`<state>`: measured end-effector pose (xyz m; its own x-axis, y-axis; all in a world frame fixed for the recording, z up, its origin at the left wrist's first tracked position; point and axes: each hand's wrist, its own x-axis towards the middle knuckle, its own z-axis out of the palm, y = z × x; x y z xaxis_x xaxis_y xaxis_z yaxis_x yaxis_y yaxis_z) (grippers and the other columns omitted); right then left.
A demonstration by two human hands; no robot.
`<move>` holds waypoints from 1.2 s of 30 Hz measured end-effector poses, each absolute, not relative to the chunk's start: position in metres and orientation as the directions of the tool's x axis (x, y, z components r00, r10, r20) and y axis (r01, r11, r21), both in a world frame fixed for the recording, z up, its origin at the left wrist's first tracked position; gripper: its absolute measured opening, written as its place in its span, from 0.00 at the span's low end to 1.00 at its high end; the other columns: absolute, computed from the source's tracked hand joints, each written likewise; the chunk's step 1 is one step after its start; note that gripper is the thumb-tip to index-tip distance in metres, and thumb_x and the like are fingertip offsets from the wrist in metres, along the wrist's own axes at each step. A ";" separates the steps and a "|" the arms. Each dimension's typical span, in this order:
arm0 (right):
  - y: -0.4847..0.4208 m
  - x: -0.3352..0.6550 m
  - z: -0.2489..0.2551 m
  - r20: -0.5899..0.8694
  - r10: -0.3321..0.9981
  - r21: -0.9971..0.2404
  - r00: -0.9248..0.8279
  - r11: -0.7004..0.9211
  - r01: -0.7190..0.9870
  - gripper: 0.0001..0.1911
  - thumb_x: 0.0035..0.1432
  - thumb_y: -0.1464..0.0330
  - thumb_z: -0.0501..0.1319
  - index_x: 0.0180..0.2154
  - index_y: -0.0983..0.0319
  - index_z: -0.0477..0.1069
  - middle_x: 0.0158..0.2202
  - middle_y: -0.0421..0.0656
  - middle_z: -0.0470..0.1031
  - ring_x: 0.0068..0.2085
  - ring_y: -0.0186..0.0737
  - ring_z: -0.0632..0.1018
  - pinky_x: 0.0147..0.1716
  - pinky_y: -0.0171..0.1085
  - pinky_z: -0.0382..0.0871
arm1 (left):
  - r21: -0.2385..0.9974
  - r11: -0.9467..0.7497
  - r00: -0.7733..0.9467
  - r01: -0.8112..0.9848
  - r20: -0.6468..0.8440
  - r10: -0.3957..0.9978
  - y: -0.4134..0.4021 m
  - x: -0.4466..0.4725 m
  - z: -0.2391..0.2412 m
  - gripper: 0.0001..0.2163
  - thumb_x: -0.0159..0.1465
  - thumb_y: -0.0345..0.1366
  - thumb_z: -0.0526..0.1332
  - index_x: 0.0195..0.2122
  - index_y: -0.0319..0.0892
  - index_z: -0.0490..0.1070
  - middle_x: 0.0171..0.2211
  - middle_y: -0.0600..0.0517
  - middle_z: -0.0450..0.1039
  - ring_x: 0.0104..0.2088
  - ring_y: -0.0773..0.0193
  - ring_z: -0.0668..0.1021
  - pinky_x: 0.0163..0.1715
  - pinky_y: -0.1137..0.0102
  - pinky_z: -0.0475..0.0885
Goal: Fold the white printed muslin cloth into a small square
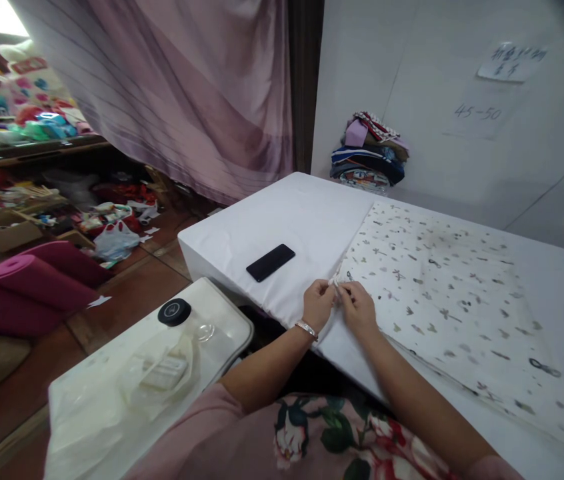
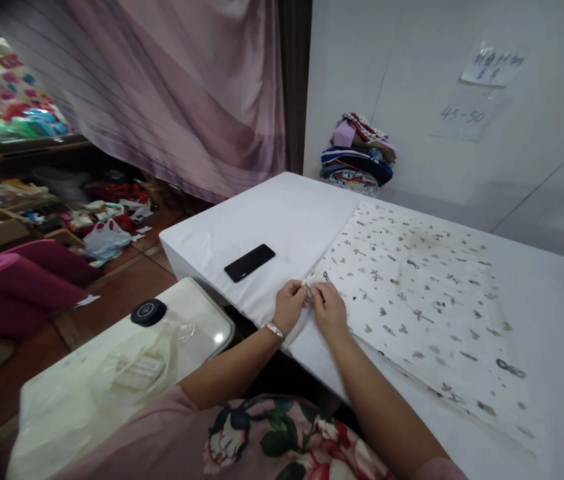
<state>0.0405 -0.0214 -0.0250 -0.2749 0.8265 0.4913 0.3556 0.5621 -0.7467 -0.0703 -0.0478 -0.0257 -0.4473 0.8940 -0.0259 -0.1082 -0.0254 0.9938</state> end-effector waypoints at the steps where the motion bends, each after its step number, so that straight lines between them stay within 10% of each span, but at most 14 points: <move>1: -0.022 0.040 -0.026 0.492 0.816 -0.729 -0.303 0.576 0.370 0.12 0.63 0.62 0.51 0.34 0.59 0.70 0.33 0.43 0.72 0.37 0.41 0.72 0.37 0.39 0.66 | 0.994 -0.032 -0.451 -0.105 -0.019 0.892 -0.048 -0.070 -0.026 0.08 0.54 0.39 0.60 0.26 0.40 0.67 0.19 0.56 0.67 0.20 0.70 0.69 0.21 0.74 0.65; 36: -0.019 0.042 -0.032 0.404 0.898 -0.833 -0.177 0.440 0.335 0.12 0.59 0.59 0.54 0.32 0.60 0.70 0.30 0.41 0.72 0.31 0.38 0.71 0.31 0.37 0.65 | 0.996 -0.014 -0.352 -0.090 -0.018 0.936 -0.049 -0.073 -0.025 0.10 0.58 0.43 0.58 0.30 0.41 0.69 0.20 0.55 0.69 0.21 0.69 0.72 0.21 0.74 0.66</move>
